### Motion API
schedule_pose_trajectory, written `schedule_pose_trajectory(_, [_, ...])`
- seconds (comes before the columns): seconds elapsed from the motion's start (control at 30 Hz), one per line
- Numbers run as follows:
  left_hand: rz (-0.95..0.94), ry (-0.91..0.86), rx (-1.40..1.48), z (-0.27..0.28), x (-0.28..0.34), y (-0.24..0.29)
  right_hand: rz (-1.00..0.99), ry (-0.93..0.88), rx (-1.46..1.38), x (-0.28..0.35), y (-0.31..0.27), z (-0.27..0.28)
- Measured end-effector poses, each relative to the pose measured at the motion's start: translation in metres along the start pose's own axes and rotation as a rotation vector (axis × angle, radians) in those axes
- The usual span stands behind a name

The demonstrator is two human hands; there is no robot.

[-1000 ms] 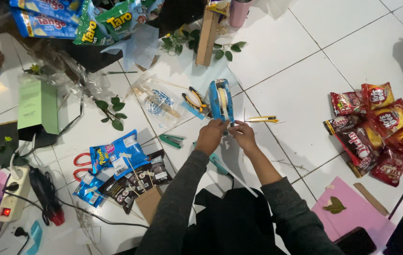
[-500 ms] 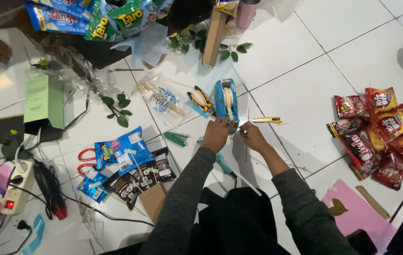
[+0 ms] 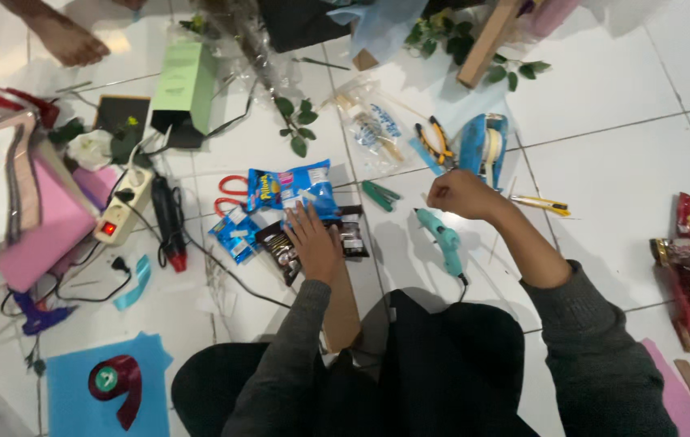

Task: The person sits on the floor and assembles a gift box by attaching snack packets to a cardboard base using wooden skewers. They insert skewers into the packets and secure them to the base, occasionally using a stapler.

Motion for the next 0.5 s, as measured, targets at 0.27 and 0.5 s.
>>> schedule_pose_trajectory(0.27, [-0.084,-0.097,0.167,0.009,0.014,-0.035,-0.184,-0.062,-0.735,-0.065,-0.038,-0.156])
schedule_pose_trajectory(0.5, [-0.05,-0.17,0.237,0.011,0.014,-0.044,-0.248,0.07,-0.755,-0.094,-0.034,-0.212])
Point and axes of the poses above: each hand's wrist, its own x-axis away from the middle knuckle, its own z-axis out of the back of the hand, y = z × x, the point moved 4 cm from there along -x, towards the middle knuckle, and after that the axes turned 10 degrees about y, right-handed, at the moved point
